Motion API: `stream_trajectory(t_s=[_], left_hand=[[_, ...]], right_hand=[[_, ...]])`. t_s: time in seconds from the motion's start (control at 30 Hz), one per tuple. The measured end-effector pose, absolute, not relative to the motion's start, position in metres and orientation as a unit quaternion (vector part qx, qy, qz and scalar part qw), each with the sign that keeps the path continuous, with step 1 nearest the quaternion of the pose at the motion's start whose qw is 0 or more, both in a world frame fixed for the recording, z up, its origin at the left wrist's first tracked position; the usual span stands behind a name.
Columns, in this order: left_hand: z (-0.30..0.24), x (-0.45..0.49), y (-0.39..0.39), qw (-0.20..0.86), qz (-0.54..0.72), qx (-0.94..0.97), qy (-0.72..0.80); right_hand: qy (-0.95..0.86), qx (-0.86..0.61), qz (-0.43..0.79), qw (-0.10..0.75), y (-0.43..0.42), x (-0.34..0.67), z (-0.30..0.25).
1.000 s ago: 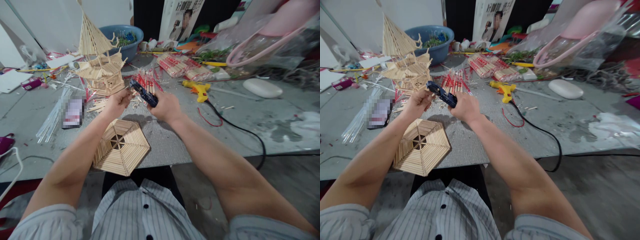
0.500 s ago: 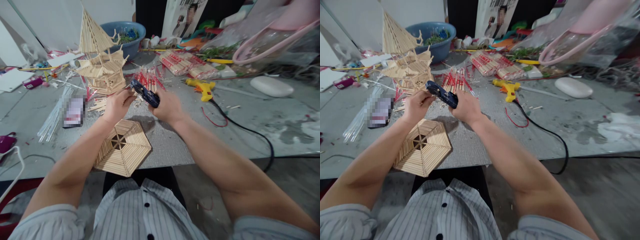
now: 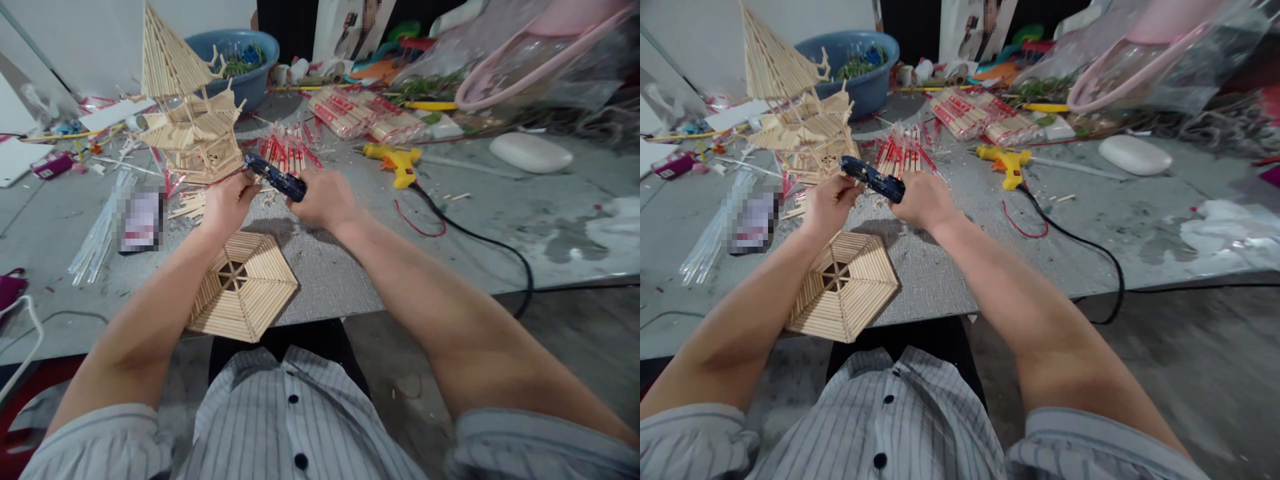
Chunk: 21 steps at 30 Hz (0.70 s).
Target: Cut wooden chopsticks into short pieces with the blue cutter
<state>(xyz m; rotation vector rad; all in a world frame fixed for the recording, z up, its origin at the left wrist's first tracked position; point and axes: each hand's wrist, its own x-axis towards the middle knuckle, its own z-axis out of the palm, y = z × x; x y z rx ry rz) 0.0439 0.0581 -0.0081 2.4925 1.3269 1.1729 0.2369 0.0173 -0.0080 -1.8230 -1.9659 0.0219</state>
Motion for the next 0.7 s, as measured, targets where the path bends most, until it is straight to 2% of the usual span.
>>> stream_trajectory(t_s=[0.57,0.7], left_hand=[[-0.0174,0.0415,0.0682,0.068,0.384,0.811,0.436],[-0.0077,0.0421,0.059,0.005,0.381,0.809,0.448]], right_hand=[[-0.713,-0.665,0.02,0.219,0.0203,0.2358,-0.0119],[-0.703,-0.665,0.018,0.252,0.0217,0.2388,-0.0092]])
